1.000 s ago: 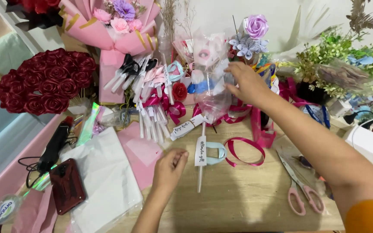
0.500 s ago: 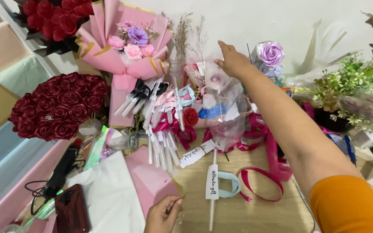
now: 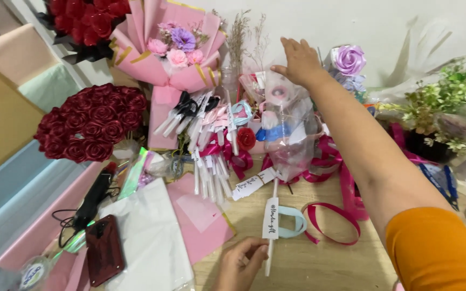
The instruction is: The person wraps a small white stick with a light blue ribbon, then places it into a clear plastic bag. They seal the bag and add a black ribbon to the package. The person repeats this process with another stick and ribbon, placing both into a single bag.
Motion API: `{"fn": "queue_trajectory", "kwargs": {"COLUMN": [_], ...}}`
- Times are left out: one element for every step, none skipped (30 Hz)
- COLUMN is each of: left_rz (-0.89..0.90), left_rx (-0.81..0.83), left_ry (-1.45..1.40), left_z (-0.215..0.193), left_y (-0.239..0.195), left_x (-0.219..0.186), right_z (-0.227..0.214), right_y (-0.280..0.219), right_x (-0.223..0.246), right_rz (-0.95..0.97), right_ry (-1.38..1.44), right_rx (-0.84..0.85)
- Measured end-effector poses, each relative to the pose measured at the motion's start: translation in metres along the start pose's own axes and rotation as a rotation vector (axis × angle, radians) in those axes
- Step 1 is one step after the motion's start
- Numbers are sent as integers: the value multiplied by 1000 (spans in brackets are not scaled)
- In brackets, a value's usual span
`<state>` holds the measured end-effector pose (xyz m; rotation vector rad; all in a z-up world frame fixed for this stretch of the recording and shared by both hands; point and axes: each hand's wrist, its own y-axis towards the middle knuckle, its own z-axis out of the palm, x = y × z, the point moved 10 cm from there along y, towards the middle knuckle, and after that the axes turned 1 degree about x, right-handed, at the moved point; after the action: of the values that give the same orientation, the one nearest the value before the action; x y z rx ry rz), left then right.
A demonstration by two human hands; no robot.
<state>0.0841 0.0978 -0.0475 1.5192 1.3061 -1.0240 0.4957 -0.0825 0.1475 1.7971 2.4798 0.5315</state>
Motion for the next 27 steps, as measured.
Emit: {"fn": "queue_trajectory", "kwargs": {"left_rz": [-5,-52,-99,-106,-175,-239,-240,-322,-403,-404,-394,-386,-390,-296,-203,-202,-193,-189,-195,-174,-153,-163,-168,-170,-176,-206,-232], "left_rx": [-16,-28,-40,-43,-32,-17,-17,6,28,27,-32,-89,-88,-131,-175,-170,-136,-100,-95,-115,-136,-131,-242,-357,-357,-552,-748], "left_ry": [6,17,28,29,6,-16,-15,-6,2,-5,-15,-24,-30,13,56,52,56,58,53,33,14,11,-114,-237,-238,-475,-711], "left_z": [-5,-8,-11,-15,-18,-18,-21,-21,-22,-20,-23,-26,-23,-25,-26,-26,-22,-18,-15,-16,-17,-16,-25,-35,-41,-62,-78], "left_y": [-6,-12,-19,-23,-29,-34,-36,-40,-44,-44,-44,-46,-45,-41,-38,-37,-36,-37,-37,-37,-37,-39,-43,-47,-40,-43,-48], "left_x": [4,11,18,23,35,46,43,46,50,49,48,46,50,43,37,23,8,-7,-21,-37,-54,-58,-61,-64,-49,-23,5], "right_z": [-1,1,3,11,20,27,30,37,43,31,20,9,0,-21,-43,-65,-100,-132,-141,-160,-180,-177,-166,-156,-140,-116,-92], "right_y": [2,2,3,9,15,20,20,21,22,13,3,-8,-16,-25,-36,-65,-96,-129,-158,-191,-224,-254,-278,-303,-328,-349,-371], "right_x": [5,2,-2,-7,-13,-21,-25,-27,-29,-22,-10,1,2,12,21,33,47,61,69,79,89,100,107,116,118,113,109], "right_rz": [-15,23,62,58,45,37,37,27,17,14,-32,-76,-76,-177,-278,-274,-303,-330,-326,-366,-405,-399,-356,-313,-310,-211,-107], "right_ry": [9,-35,-81,-77,-132,-188,-186,-203,-220,-226,-122,-18,-23,-32,-42,-46,19,87,84,189,295,295,495,693,694,876,1055], "right_rx": [2,32,63,69,89,105,106,152,198,201,201,203,209,99,-12,-10,-120,-224,-216,-299,-384,-374,-256,-138,-132,-78,-22]}}
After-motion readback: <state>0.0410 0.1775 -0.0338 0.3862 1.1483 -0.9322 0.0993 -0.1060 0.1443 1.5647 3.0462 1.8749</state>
